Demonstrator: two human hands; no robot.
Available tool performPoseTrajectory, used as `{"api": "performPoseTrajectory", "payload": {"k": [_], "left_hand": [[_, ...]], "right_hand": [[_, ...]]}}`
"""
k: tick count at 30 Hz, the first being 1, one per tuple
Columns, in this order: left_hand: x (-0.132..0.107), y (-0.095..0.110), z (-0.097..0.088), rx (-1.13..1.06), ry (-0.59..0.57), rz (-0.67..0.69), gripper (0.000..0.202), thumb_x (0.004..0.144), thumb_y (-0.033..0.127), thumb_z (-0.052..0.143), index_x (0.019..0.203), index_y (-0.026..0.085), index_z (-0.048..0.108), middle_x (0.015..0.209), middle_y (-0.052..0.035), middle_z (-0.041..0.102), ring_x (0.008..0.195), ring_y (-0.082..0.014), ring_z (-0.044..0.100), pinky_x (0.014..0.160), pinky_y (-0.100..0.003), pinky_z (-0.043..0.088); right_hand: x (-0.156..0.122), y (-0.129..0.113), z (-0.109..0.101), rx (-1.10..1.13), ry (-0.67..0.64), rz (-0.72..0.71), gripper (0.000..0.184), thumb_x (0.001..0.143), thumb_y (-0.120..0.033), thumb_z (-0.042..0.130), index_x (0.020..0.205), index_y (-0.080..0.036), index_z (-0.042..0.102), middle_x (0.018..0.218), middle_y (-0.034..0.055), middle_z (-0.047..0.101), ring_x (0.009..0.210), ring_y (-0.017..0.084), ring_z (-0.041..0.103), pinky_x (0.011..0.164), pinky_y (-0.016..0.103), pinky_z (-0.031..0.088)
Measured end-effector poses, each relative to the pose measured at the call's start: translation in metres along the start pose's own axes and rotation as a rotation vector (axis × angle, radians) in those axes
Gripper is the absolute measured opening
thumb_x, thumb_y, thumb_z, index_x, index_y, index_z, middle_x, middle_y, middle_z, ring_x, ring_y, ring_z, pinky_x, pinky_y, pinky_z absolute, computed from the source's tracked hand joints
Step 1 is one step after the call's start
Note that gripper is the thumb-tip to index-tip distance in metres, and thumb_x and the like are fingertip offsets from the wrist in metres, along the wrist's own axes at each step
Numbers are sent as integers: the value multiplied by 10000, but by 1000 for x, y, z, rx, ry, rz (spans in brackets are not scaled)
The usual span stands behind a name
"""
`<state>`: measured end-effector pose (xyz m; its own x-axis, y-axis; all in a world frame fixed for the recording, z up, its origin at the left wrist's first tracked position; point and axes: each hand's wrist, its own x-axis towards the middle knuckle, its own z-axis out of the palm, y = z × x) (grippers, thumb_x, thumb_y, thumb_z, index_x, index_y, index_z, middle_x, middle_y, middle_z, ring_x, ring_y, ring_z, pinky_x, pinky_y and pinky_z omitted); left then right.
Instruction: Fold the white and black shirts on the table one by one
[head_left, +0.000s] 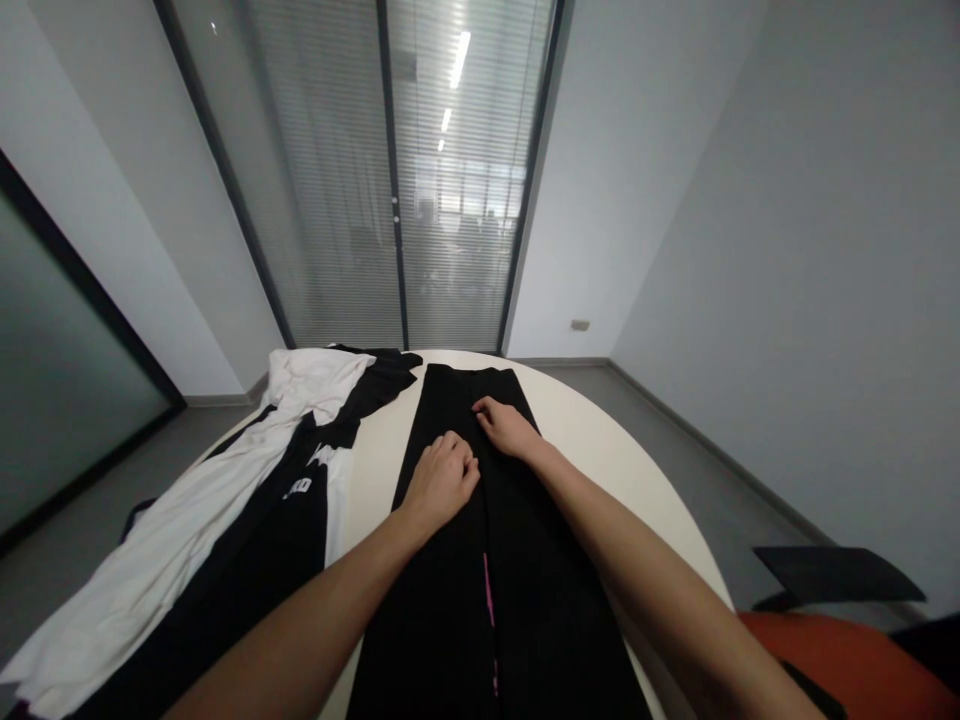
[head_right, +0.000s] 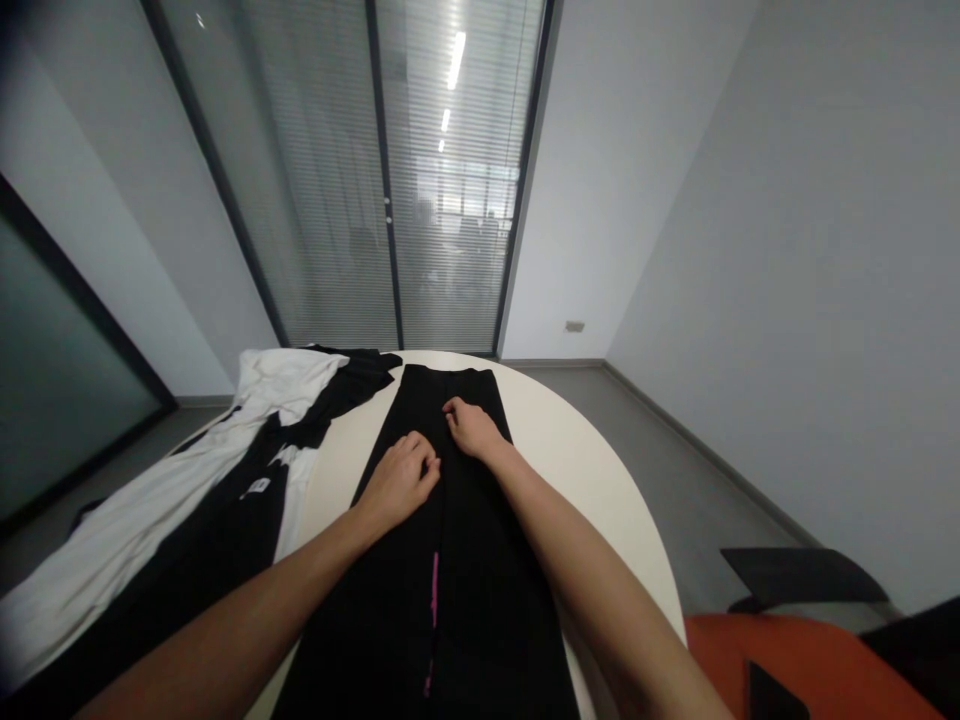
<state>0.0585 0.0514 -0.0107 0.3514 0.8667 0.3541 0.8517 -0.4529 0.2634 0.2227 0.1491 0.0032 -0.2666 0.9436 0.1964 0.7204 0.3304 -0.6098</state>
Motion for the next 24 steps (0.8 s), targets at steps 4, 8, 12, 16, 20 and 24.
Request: {"api": "performPoseTrajectory", "payload": {"k": [4,8,12,16,20,24], "left_hand": [[-2,-3,-3,-71,-47,73,179,992,263,440,912,202,588,960,-42,606,928,-214,562,849,-363,455],[-9,-6,-11,-135,-118,242,100,915,212,515,989,217,582,1050,-38,616,1013,-216,553,912,-361,462],[-19,-3,-9,-58,-134,249,193,894,284,555,1069,202,559,1199,-84,589,1170,-259,519,1083,-465,395],[-26,1,2,7,-128,165,333,928,333,512,1219,172,505,1388,-140,510,1382,-305,396,1191,-570,239],[-26,0,9,20,-136,117,413,937,369,499,1300,173,473,1455,-151,474,1454,-330,315,1199,-604,199],[-22,-4,4,-40,-145,122,394,951,399,487,1287,194,485,1405,-133,519,1414,-309,385,1193,-589,232]], "right_hand": [[-29,3,-19,-113,-206,-189,272,862,-97,561,1070,-201,703,1092,86,700,1012,218,648,927,316,460],[-70,5,-16,-150,-261,-263,494,916,-398,606,1383,-239,575,1426,103,566,1334,279,492,1128,424,350],[-97,3,-2,-310,-208,-161,608,1003,-524,382,1550,-258,363,1631,45,291,1513,305,204,1217,536,150],[-101,-3,1,-386,-236,-132,631,1014,-544,324,1576,-257,305,1646,31,248,1521,306,173,1224,531,140],[-100,-5,2,-395,-222,-116,633,1009,-541,346,1578,-266,299,1649,28,239,1526,311,153,1223,540,137],[-97,3,-5,-301,-215,-169,627,996,-540,406,1546,-242,371,1621,64,313,1507,320,223,1205,550,199]]}}
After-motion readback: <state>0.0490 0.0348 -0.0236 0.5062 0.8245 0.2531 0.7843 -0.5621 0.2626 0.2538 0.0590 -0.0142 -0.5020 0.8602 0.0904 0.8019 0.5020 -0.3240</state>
